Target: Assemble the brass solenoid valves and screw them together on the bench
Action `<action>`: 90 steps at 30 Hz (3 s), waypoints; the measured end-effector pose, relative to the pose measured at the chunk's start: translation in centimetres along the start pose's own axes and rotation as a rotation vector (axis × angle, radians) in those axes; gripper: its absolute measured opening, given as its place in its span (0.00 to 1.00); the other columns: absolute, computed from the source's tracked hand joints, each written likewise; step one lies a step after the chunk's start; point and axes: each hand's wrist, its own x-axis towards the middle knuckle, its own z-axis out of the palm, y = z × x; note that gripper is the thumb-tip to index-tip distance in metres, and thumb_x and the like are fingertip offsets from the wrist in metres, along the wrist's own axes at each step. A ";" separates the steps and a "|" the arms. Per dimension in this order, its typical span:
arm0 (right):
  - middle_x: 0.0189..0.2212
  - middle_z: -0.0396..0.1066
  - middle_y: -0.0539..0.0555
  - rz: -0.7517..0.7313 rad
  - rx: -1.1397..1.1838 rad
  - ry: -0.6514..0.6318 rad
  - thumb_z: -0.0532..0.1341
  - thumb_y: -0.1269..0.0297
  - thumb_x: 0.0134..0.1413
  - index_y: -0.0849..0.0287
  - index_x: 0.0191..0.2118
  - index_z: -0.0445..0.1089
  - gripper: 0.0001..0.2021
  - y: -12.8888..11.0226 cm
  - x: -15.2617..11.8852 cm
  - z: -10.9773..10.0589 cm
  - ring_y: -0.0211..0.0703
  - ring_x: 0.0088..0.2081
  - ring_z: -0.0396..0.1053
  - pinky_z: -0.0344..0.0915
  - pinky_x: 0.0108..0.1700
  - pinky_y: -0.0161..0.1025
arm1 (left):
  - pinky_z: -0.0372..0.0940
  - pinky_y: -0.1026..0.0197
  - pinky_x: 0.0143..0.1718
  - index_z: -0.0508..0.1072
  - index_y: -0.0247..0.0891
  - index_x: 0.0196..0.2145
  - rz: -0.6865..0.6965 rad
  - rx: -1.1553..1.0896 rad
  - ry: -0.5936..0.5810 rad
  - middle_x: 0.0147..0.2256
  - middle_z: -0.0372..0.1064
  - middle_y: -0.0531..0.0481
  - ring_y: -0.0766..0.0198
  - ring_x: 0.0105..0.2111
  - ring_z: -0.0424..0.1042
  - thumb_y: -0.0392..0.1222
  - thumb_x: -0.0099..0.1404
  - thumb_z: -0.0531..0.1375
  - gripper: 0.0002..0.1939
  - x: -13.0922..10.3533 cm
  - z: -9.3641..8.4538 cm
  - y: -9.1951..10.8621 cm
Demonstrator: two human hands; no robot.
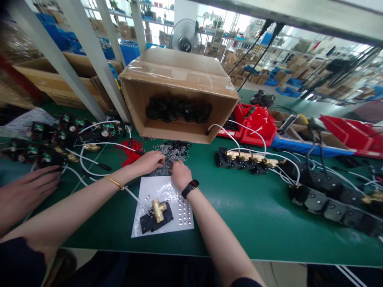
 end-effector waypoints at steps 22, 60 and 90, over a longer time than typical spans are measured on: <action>0.20 0.64 0.48 0.076 0.464 0.227 0.59 0.67 0.49 0.60 0.29 0.69 0.04 1.4 -17.1 1.4 0.34 0.20 0.56 0.56 0.24 0.31 | 0.64 0.59 0.37 0.68 0.34 0.24 -0.228 -0.134 0.167 0.26 0.68 0.50 0.64 0.30 0.68 0.33 0.56 0.59 0.05 -0.1 0.5 1.1; 0.49 0.65 0.55 -0.216 0.272 -0.152 0.61 0.72 0.45 0.54 0.54 0.56 0.28 -1.9 -14.2 3.0 0.48 0.49 0.66 0.64 0.50 0.46 | 0.69 0.63 0.37 0.73 0.36 0.34 -0.106 -0.166 0.826 0.29 0.74 0.50 0.65 0.31 0.73 0.29 0.58 0.60 0.06 -21.7 8.4 8.2; 0.42 0.68 0.52 -0.380 -0.044 -0.203 0.62 0.52 0.44 0.53 0.49 0.59 0.25 -2.2 -13.8 0.4 0.51 0.38 0.70 0.68 0.31 0.41 | 0.51 0.66 0.12 0.75 0.51 0.32 -0.908 -1.441 0.763 0.31 0.74 0.59 0.73 0.16 0.52 0.64 0.53 0.57 0.19 -16.5 0.7 3.3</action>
